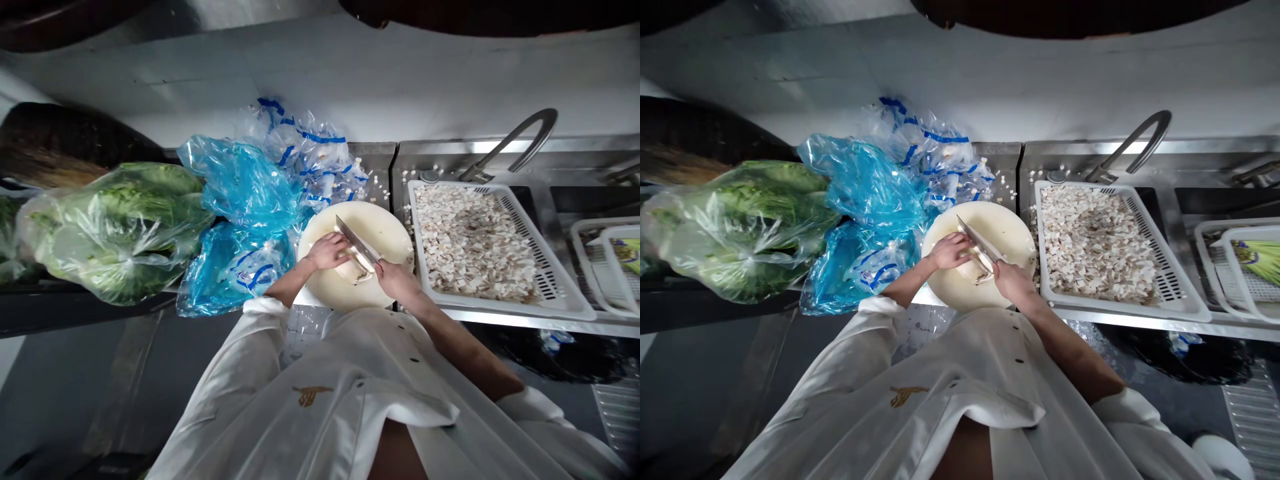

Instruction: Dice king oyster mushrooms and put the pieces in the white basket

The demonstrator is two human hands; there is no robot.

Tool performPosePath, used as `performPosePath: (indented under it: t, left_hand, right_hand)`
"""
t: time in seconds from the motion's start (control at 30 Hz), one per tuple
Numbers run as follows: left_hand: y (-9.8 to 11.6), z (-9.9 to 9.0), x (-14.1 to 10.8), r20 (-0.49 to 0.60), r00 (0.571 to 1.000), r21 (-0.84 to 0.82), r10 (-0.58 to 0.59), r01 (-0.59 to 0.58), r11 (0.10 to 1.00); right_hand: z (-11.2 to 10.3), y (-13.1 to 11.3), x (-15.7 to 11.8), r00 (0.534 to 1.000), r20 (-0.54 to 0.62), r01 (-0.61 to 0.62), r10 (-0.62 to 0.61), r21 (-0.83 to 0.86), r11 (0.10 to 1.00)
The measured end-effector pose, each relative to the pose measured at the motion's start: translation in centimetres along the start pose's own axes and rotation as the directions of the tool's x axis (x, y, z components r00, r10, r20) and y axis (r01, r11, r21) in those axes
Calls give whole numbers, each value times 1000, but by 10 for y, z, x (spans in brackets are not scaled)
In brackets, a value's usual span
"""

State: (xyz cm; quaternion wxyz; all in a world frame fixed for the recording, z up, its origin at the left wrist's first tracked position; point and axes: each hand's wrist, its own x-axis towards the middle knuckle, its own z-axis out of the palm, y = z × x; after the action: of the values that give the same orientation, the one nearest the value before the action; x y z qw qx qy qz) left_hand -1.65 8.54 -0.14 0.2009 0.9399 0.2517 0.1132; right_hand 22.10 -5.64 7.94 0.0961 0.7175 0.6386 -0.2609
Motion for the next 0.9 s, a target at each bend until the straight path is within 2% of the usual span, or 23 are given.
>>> performPosePath:
  t: [0.1,0.23,0.33,0.4,0.5,0.6,0.73,0.9]
  left_hand:
    - [-1,1,3,2,1000,16,9,-9,1000]
    - [-1,-2,5,20,1000,53,5,-6,999]
    - [7,-5,-9,10,1000,55,-29,28,998]
    - [19,-3,-28,-55,994,47,-91,93,995]
    - [40,5,-59,-145,971,38,-192,199,979]
    - [52,16,-75,-112,970,40,-214,220,975]
    - [48,22,-72,-50,970,7,-240,240,971]
    - [45,22,-70,-88,964,-23,-251,249,968]
  right_hand:
    - [2,-5,18,1000,27,-1,-1,49,999]
    - [-15,-6,37,999,15,33,-35,96,995]
    - [-18,2,21,997,-77,19,-14,59,998]
    - [-11,9,0,995,-96,22,-18,46,999]
    - [2,17,-31,999,-35,40,-39,34,999]
    - [7,19,-49,998,14,59,-59,7,998]
    - [5,10,-45,996,42,76,-75,-16,997]
    - [1,-11,-22,989,138,51,-48,-19,999]
